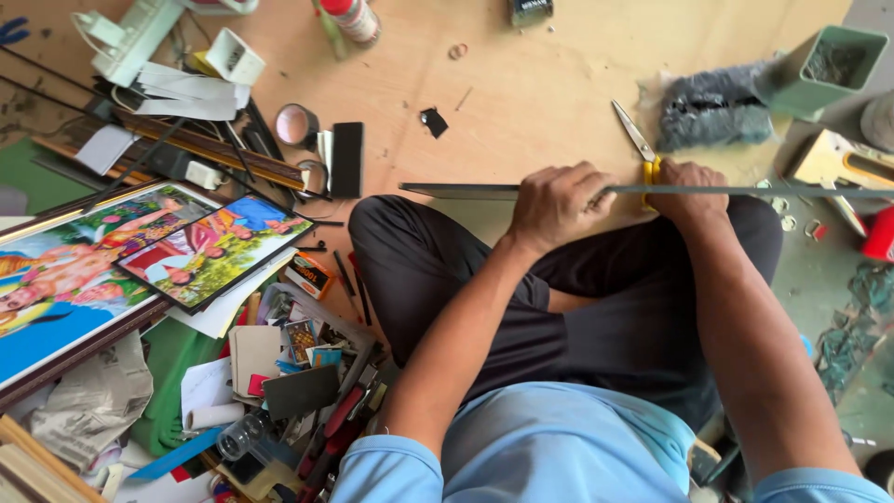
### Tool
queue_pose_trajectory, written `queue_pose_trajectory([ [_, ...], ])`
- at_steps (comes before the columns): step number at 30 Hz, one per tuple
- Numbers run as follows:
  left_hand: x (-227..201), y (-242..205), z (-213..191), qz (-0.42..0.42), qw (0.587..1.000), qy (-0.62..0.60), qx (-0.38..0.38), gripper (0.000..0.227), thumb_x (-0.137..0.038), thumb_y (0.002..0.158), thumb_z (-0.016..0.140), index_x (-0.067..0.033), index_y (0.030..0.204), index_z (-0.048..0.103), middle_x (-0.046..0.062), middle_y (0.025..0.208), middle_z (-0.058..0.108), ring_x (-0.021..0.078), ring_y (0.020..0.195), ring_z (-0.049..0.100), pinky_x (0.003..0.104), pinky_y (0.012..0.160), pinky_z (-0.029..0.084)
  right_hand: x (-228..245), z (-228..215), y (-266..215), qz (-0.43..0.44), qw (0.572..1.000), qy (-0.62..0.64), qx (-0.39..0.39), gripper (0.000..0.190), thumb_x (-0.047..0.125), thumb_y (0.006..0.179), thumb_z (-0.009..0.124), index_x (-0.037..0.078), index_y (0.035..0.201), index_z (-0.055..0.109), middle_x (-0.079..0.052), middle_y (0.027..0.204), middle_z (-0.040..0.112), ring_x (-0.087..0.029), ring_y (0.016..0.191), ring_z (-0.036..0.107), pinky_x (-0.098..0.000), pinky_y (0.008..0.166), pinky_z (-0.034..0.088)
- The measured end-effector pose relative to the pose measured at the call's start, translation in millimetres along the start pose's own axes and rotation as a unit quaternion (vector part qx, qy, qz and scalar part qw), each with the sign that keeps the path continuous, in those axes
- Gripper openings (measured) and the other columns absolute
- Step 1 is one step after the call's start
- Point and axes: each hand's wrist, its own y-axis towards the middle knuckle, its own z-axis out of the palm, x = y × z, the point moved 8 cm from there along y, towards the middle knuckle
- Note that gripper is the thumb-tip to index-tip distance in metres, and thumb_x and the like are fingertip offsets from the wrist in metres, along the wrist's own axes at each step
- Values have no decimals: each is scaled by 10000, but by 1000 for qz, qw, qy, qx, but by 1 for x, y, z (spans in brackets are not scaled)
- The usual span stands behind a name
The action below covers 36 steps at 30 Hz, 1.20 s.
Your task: Cleaning a religious picture and assembling its frame using backing board, adhesive strips, and a hammer.
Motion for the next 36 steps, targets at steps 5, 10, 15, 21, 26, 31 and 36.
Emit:
queue_pose_trajectory([
  [5,-2,-2,-4,-1,1000,-20,-13,174,-193,830,790,-161,974,697,-26,888,683,208,734,702,342,691,558,7,-20,-17,13,998,49,36,362,392,826,723,133,1072,779,-184,1026,776,-367,1008,733,-481,912,556],
  [10,7,-5,3,-22,1000,-8,-8,179,-193,812,807,-166,964,715,-17,855,668,208,739,704,340,687,559,12,-36,-36,11,969,222,105,345,344,836,742,86,1060,785,-145,930,797,-279,894,768,-399,846,571],
  [15,8,-6,7,-12,1000,-12,3,159,-214,836,797,-157,965,721,-38,881,696,170,748,716,313,703,568,17,-43,-73,34,696,714,70,199,127,973,575,6,1121,630,-86,969,712,-172,870,696,-269,708,561],
  [21,19,-3,15,-1,1000,-18,1,174,-220,853,785,-155,992,704,-24,916,696,173,779,721,325,734,574,25,-7,-162,9,409,910,71,198,209,1181,646,30,1116,592,-56,875,633,-145,764,622,-253,659,508],
  [26,33,3,37,9,999,2,31,139,-196,843,784,-175,967,725,-21,891,713,171,701,705,329,644,561,57,-10,-245,133,460,876,59,283,303,1039,630,44,1153,621,-61,886,694,-150,764,669,-259,617,519],
  [31,38,12,43,23,999,-22,42,123,-182,859,829,-144,955,762,-11,842,726,139,583,672,282,526,531,74,-22,-273,104,498,858,69,374,356,1017,658,23,1182,616,-84,869,684,-175,746,653,-298,649,532],
  [36,29,18,18,9,999,-28,15,140,-168,842,827,-142,955,748,-47,850,717,130,667,704,296,621,556,88,-33,-272,41,518,847,110,563,512,971,627,2,1211,618,-97,949,693,-187,876,671,-310,791,529],
])
